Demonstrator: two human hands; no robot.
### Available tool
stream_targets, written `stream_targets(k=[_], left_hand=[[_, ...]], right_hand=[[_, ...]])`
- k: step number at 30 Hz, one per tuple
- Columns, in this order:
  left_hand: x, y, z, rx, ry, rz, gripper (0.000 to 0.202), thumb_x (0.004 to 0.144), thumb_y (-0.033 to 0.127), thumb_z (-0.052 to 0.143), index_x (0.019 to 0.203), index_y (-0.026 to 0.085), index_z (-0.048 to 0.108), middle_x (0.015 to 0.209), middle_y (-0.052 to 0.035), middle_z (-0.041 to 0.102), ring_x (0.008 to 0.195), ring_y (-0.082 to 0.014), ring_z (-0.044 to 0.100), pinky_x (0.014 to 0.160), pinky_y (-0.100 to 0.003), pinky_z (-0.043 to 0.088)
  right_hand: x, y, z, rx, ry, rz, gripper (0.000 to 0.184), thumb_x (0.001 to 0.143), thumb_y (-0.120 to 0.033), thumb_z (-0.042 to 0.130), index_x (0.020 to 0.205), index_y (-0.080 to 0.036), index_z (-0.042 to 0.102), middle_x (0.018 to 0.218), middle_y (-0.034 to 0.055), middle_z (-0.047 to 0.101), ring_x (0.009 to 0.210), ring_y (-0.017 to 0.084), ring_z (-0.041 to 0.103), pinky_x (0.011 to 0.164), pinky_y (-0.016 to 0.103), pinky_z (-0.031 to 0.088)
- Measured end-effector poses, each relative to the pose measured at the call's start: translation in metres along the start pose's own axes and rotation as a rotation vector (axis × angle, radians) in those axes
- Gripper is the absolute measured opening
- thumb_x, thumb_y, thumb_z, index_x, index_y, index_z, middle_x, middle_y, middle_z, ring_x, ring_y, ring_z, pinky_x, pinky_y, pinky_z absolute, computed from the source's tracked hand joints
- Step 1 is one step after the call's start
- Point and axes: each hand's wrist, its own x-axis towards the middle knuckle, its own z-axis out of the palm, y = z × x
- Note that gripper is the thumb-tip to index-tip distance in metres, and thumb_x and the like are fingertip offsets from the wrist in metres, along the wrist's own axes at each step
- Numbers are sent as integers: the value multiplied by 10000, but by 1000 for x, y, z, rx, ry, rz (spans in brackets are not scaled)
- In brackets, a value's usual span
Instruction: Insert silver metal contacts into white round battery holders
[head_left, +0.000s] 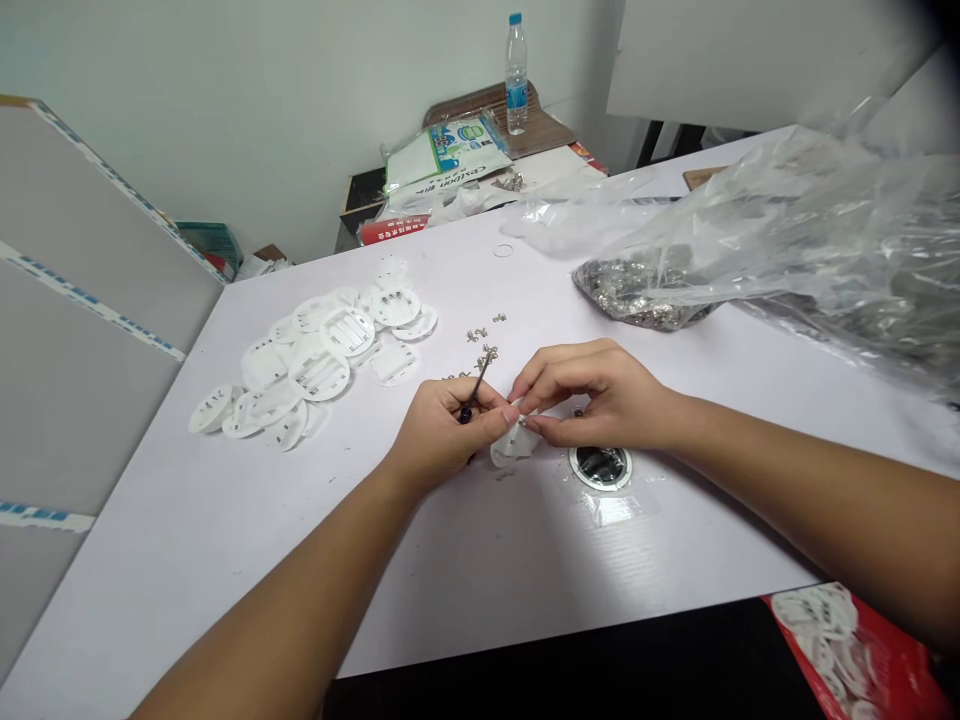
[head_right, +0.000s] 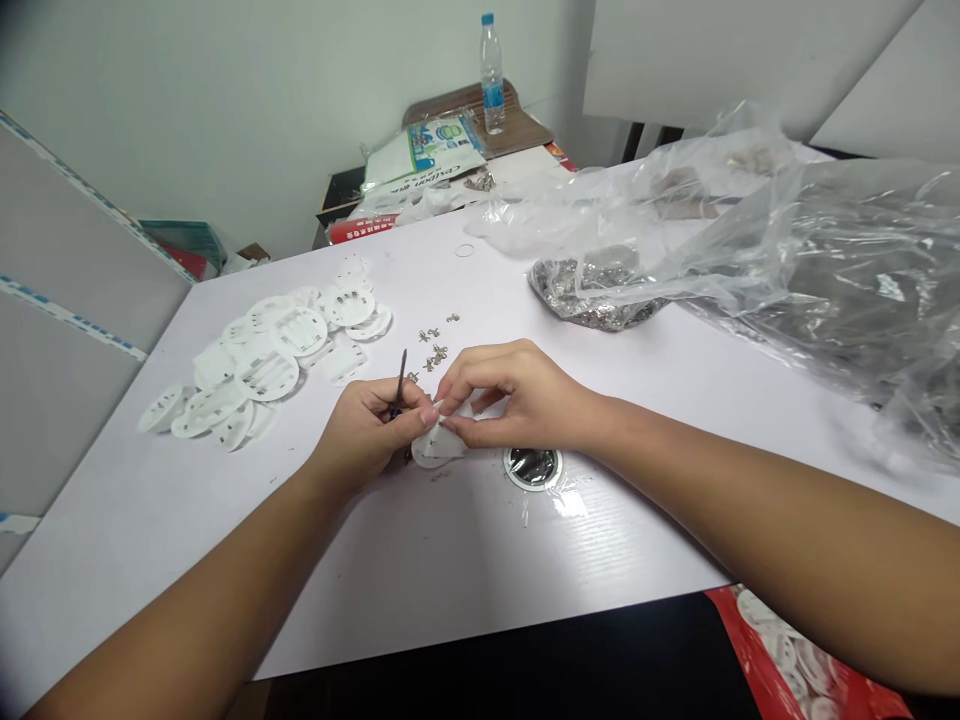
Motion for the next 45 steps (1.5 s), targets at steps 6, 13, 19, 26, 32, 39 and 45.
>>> stream_targets(k=[6,13,19,26,32,39,45], left_hand=[[0,0,0,-9,-10,-3,327,758,451,766,736,150,641,541,19,488,462,-62,400,432,-202,293],[2,2,-1,-212,-14,41,267,820,403,725,787,156,628,508,59,405,425,-27,315,416,-176,252],[5,0,-5,-312,-84,63,229,816,348,736,827,154,614,531,58,431,425,-22,296,407,-170,222],[5,-5,-8,-355,-117,89,166,771,261,775,806,147,660,628,16,559,479,-35,433,451,-167,335],[5,-8,-10,-349,-124,52,189,735,248,797,763,147,640,572,31,530,460,-37,401,439,-166,321],[3,0,-9,-92,29,72,209,717,287,807,772,151,658,521,53,429,474,-48,368,456,-174,347],[0,7,-10,114,111,60,253,738,380,780,827,159,694,496,61,380,460,-65,377,465,-202,385]], right_hand=[[0,0,0,2,15,-8,52,791,-125,699,842,-136,706,923,84,702,782,130,648,607,219,528],[0,0,1,323,70,333,411,834,-226,711,1216,-182,569,1142,93,637,848,132,654,701,248,561],[2,-2,3,574,79,490,358,847,-292,719,1150,-135,609,937,73,709,766,128,682,659,219,560],[1,-9,3,480,75,471,390,835,-308,731,1173,-139,637,817,35,667,654,103,623,568,204,508],[0,-7,0,163,48,336,368,837,-317,725,1165,-159,671,602,-65,395,477,43,346,411,184,274],[-1,-7,-1,-156,69,209,347,849,-329,703,1151,-161,684,631,-40,514,500,60,412,468,205,357],[0,-11,1,-341,76,98,315,881,-297,655,1162,-155,669,818,20,698,556,82,515,551,221,446]])
